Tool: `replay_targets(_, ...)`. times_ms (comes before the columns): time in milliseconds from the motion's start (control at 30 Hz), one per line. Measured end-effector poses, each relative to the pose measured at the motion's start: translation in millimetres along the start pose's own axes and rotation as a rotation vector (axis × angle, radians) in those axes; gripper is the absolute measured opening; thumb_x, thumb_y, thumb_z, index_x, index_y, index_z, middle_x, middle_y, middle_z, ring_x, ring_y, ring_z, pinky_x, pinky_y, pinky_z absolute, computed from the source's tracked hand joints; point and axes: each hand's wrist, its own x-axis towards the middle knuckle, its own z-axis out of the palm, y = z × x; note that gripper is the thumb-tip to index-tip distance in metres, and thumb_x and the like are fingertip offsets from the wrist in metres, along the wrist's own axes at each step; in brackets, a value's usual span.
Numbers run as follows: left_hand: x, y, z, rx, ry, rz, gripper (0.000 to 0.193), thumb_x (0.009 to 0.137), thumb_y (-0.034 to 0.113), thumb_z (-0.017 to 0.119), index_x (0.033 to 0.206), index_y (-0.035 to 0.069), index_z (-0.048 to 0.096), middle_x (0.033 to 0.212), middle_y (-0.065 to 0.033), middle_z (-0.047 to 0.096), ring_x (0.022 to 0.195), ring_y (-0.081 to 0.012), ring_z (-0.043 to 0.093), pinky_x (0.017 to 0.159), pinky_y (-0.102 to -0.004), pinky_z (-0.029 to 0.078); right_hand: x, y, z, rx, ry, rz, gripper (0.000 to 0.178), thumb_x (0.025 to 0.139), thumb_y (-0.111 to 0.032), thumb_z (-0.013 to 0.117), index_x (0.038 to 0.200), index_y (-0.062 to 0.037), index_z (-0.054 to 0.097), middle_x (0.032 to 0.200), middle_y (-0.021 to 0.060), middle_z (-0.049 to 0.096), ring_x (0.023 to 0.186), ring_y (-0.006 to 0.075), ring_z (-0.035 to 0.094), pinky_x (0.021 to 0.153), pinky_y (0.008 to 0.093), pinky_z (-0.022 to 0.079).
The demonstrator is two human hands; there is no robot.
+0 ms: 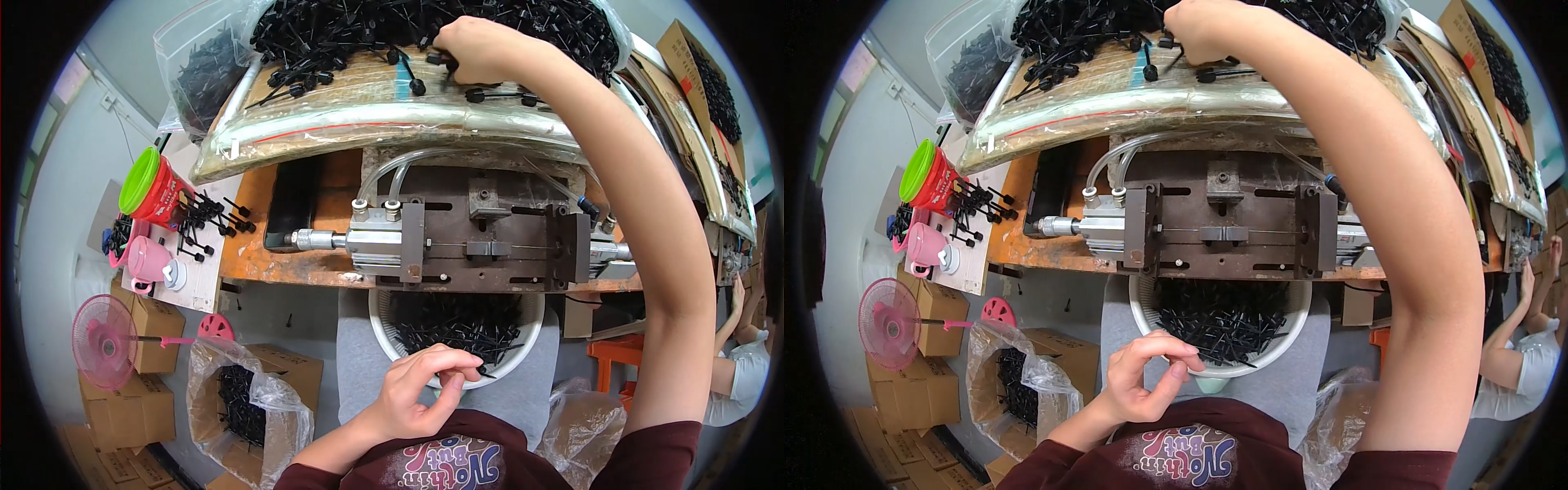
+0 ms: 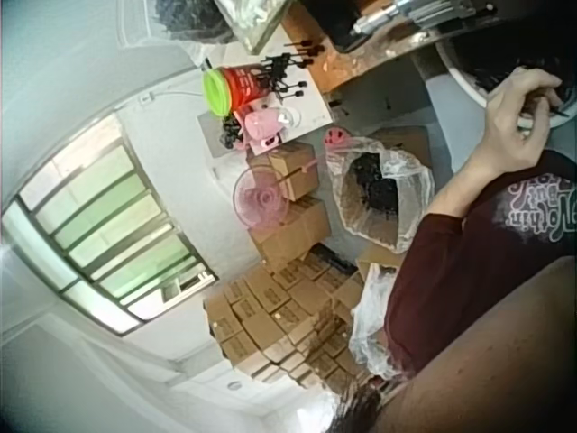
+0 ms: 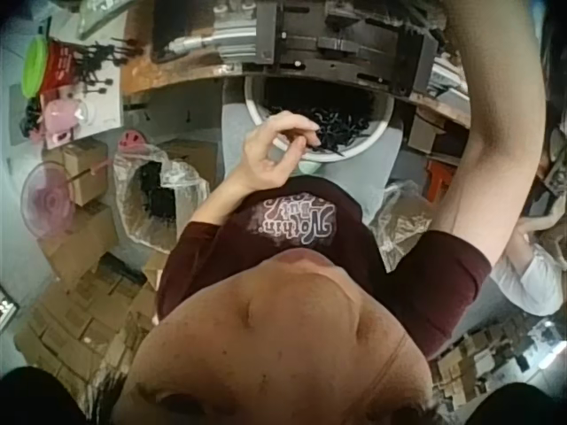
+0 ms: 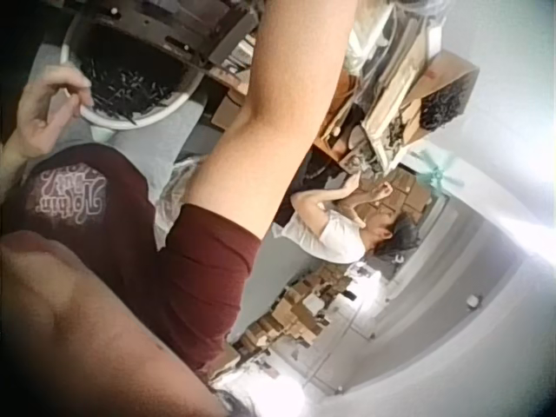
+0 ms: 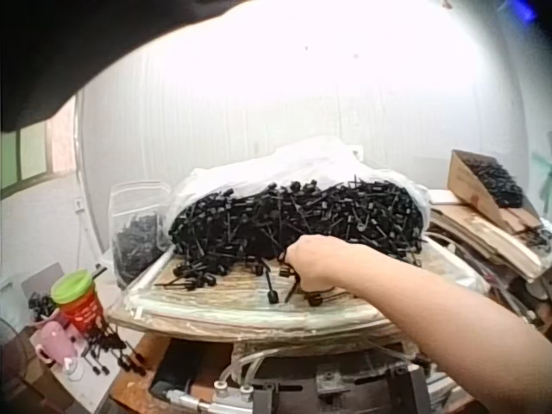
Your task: Assembling black plastic connector parts using a tabletop pneumatic press.
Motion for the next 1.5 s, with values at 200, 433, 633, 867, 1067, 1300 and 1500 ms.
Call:
replay_targets(200, 0, 0, -1, -0.010, 0.001, -0.017, 0.026, 0.081, -0.011, 0.055, 0.106, -0.003, 0.055, 0.082, -0.0147, 0.067, 0.066, -0.0158, 0.064, 0.061, -0.0255, 0.051, -19, 14, -38, 0.107, -0.023, 0.129, 0.030, 0.072, -0.021, 0.071, 0.087, 0.0053, 0.067, 0.085, 0.0230, 0.067, 0.085, 0.0345, 0.065, 0.075, 0.0403, 0.052)
replay_targets(433, 4, 0, 1, -0.004, -0.011, -0.004, 0.026, 0.081, -0.009, 0.057, 0.107, -0.003, 0.056, 0.083, -0.0138, 0.068, 0.070, -0.0166, 0.064, 0.063, -0.0259, 0.051, -55, 19, -61, 0.584, 0.001, 0.472, 0.021, 0.077, -0.016, 0.073, 0.080, 0.0035, 0.065, 0.067, 0.0102, 0.065, 0.061, 0.0171, 0.064, 0.060, 0.0304, 0.050)
replay_targets(633, 9, 6, -4, 0.039, -0.026, 0.011, 0.027, 0.081, -0.008, 0.058, 0.107, -0.003, 0.056, 0.085, -0.0139, 0.068, 0.072, -0.0170, 0.064, 0.064, -0.0260, 0.051, -67, 55, -37, 0.913, 0.154, 0.508, 0.021, 0.079, -0.014, 0.073, 0.093, -0.0012, 0.065, 0.076, 0.0056, 0.064, 0.064, 0.0114, 0.060, 0.059, 0.0231, 0.048)
replay_targets(867, 40, 16, -19, 0.232, 0.183, 0.071, 0.039, 0.080, -0.006, 0.058, 0.119, -0.005, 0.052, 0.117, -0.0199, 0.058, 0.096, -0.0208, 0.061, 0.079, -0.0303, 0.051, -114, 28, -42, 1.272, 0.396, 0.198, 0.022, 0.082, -0.020, 0.072, 0.092, -0.0034, 0.063, 0.078, -0.0003, 0.063, 0.057, 0.0020, 0.053, 0.051, 0.0135, 0.039)
replay_targets(1067, 66, 17, -10, -0.114, 0.055, -0.155, 0.080, 0.082, 0.015, 0.074, 0.145, 0.000, 0.027, 0.125, -0.0210, 0.057, 0.109, -0.0276, 0.061, 0.093, -0.0362, 0.048, -193, -113, -29, 1.778, -0.090, 0.323, 0.013, 0.084, -0.013, 0.072, 0.083, -0.0049, 0.062, 0.074, 0.0004, 0.063, 0.060, 0.0051, 0.057, 0.053, 0.0199, 0.043)
replay_targets(1300, 51, 7, 4, -0.040, -0.101, -0.369, 0.055, 0.092, 0.005, 0.057, 0.143, 0.003, 0.037, 0.087, -0.0050, 0.065, 0.069, -0.0068, 0.059, 0.058, -0.0223, 0.048, -228, -132, 18, 2.025, 0.083, 0.565, 0.015, 0.085, -0.010, 0.070, 0.094, -0.0001, 0.062, 0.076, 0.0015, 0.062, 0.060, 0.0037, 0.055, 0.050, 0.0176, 0.043)
replay_targets(1500, 41, 0, 9, -0.097, -0.092, -0.429, 0.042, 0.094, 0.013, 0.058, 0.133, 0.002, 0.049, 0.081, -0.0005, 0.059, 0.065, -0.0048, 0.053, 0.056, -0.0203, 0.044, -241, -137, 24, 1.775, 0.307, 0.656, 0.028, 0.085, -0.008, 0.069, 0.111, 0.0016, 0.064, 0.073, 0.0012, 0.063, 0.060, 0.0040, 0.056, 0.052, 0.0175, 0.044)
